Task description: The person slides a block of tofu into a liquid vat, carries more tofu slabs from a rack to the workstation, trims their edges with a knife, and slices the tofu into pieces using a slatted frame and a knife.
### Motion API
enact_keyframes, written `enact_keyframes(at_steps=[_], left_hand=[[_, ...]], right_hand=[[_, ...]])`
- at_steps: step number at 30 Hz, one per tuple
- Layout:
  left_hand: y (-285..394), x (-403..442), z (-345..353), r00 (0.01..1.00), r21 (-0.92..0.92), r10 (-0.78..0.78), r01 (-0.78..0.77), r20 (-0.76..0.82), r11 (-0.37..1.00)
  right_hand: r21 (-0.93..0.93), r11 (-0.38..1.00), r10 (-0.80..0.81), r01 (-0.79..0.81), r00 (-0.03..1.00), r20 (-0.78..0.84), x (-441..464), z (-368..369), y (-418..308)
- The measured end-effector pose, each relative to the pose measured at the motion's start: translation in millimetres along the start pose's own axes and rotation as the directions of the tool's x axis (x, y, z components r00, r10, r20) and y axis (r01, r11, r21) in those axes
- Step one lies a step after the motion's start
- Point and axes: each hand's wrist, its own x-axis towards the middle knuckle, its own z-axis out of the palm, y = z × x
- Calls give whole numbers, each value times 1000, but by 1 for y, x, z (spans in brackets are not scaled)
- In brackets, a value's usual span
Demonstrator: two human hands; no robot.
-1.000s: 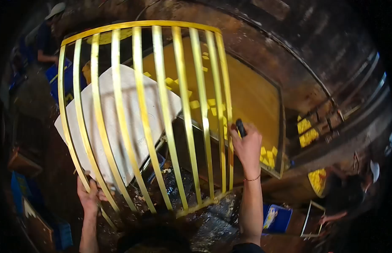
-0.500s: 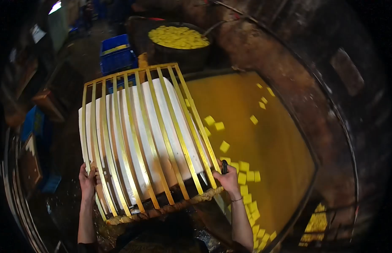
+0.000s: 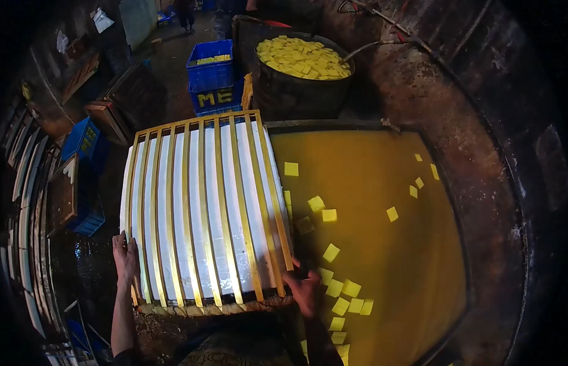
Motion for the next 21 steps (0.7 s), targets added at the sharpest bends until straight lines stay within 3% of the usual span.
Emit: enact_keyframes(at_steps=[5,8,11,16,21], left_hand=[[7,1,2,1000,2,0,0,-7,1000],[1,2,2,999,49,40,-39,-18,998],[1,4,3,998,50,67,-66,-19,997],[12,7,4,1000,2,-3,3,14,1000],[-6,9,6,992,135,122,-119,-15,984]], right_hand=[[-82,995,60,-61,998,-5,1,3,-21],[-71,997,-32,30,999,-29,4,6,-19],[80,994,77,-73,996,-50,-1,7,-31],[46,998,48,-46,997,-54,1,6,-14],[37,998,60,-59,997,-42,0,6,-21]])
